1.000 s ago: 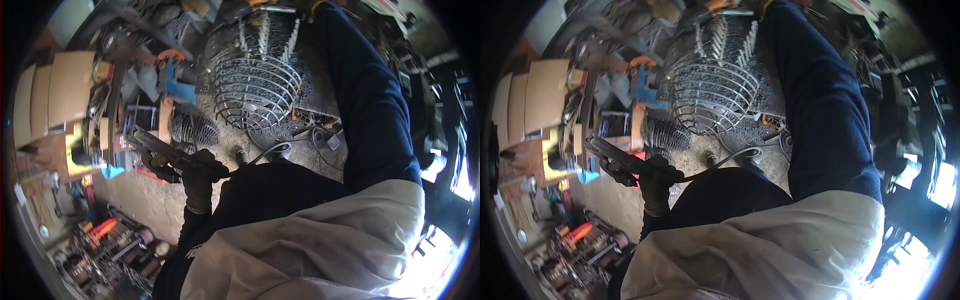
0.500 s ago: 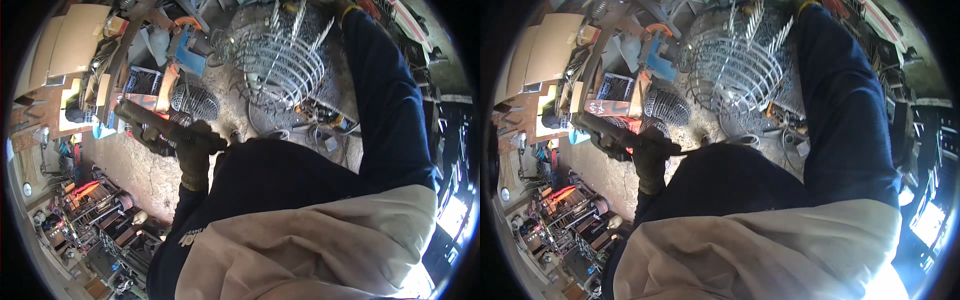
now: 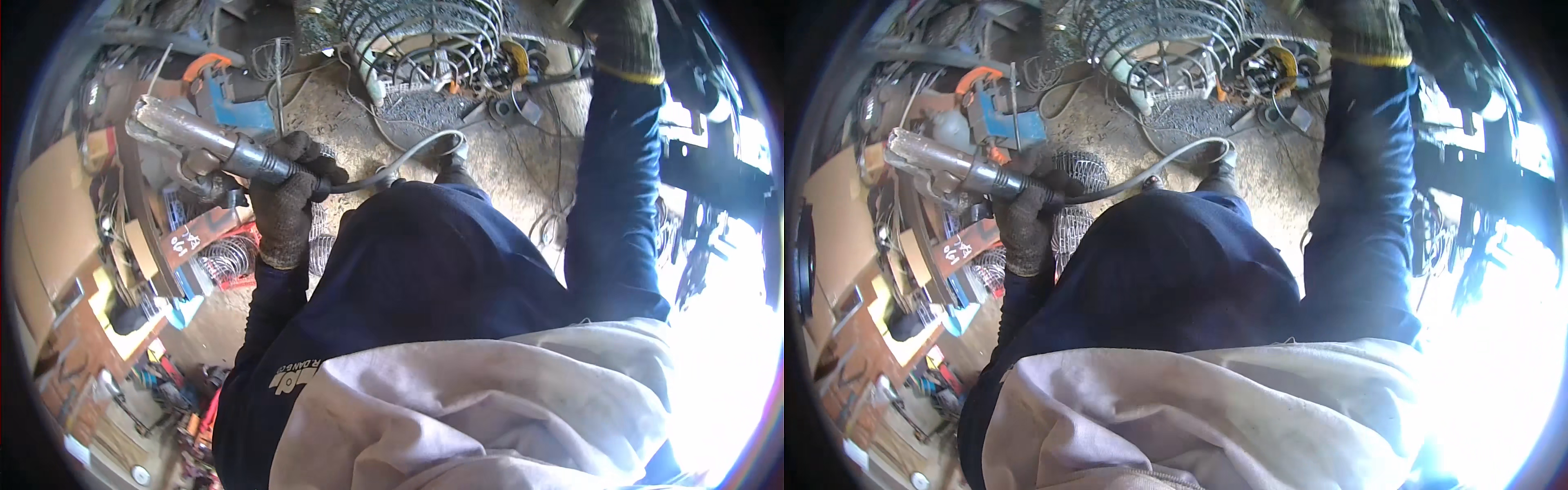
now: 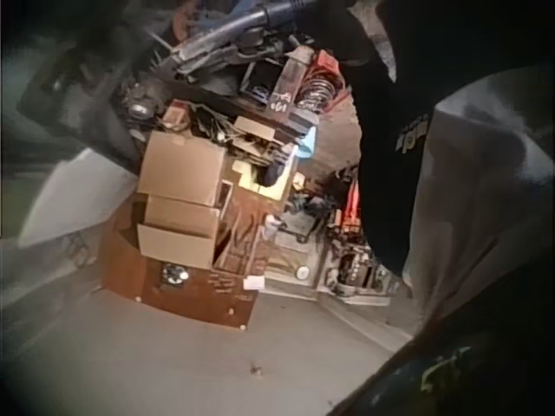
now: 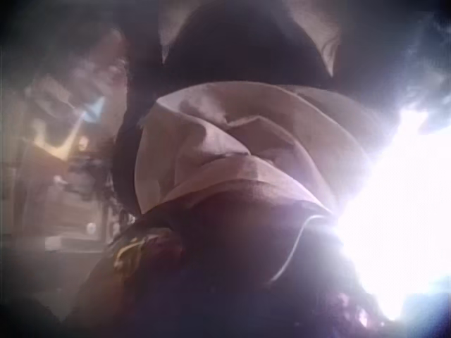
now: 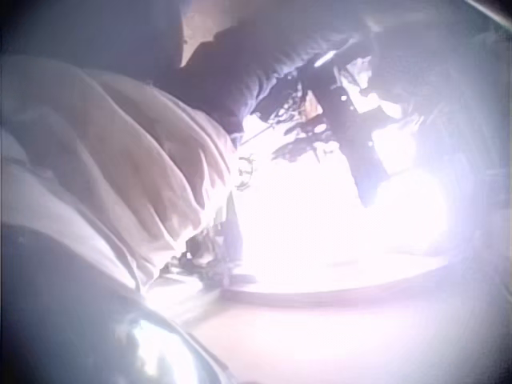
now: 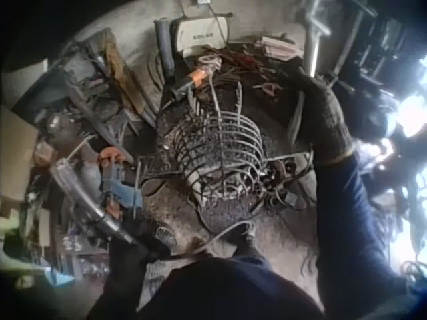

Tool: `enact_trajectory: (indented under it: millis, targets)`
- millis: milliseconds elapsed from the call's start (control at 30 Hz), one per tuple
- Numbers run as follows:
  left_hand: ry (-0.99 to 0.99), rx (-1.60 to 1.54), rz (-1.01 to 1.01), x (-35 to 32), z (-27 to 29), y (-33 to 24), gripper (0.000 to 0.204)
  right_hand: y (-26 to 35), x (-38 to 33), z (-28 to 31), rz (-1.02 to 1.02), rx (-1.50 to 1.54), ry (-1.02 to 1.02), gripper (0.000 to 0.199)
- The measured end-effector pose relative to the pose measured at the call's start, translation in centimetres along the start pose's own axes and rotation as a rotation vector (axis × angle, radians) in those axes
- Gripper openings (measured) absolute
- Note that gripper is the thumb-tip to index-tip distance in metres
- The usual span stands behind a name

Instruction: The person welds two metal pieces together using a welding gun, then hits the joint with a hammer.

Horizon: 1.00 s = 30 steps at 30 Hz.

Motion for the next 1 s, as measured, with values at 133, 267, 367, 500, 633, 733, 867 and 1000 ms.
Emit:
enact_trajectory:
  millis: [133,267,367,500,633,733,867,1000]
  targets:
    - [0.107,0.056,-0.028,0.3,1.6,0.5,0.043,-5.4,-9.2,3.2,0.123,-0.029,0.133,0.047]
    - [0.096,0.013,0.065,0.8,3.3,0.9,0.046,-13.8,-18.3,5.2,0.002,-0.444,-0.388,0.056]
    - [0.151,0.029,0.048,2.5,2.6,0.2,0.048,-17.5,-23.2,5.5,-0.086,-0.682,-0.312,0.049]
    - [0.205,0.023,0.003,3.3,2.0,0.6,0.053,-18.6,-24.0,3.8,-0.559,-1.083,-0.107,0.041]
    - [0.154,0.085,0.004,2.5,1.6,1.0,0.054,-17.4,-22.5,3.5,-0.126,-1.267,0.11,0.047]
    - [0.177,0.073,-0.003,2.3,0.6,0.9,0.05,-18.6,-21.1,4.3,-0.053,-1.188,0.196,0.048]
    - [0.288,0.126,0.006,2.4,-0.3,0.7,0.044,-20.5,-20.3,5.5,-0.122,-1.262,0.228,0.044]
    - [0.297,0.199,-0.01,2.1,-1.2,0.6,0.044,-20.3,-19.1,6.1,-0.263,-1.311,0.243,0.042]
Point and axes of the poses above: each hand's wrist, its own x-axis towards the middle knuckle, its own z-axis out of the back of the hand, y = z × x, the point moved 2 cm from there along x, towards the middle knuckle, and after that the axes turned 11 degrees about y, right-handed, at the moved point
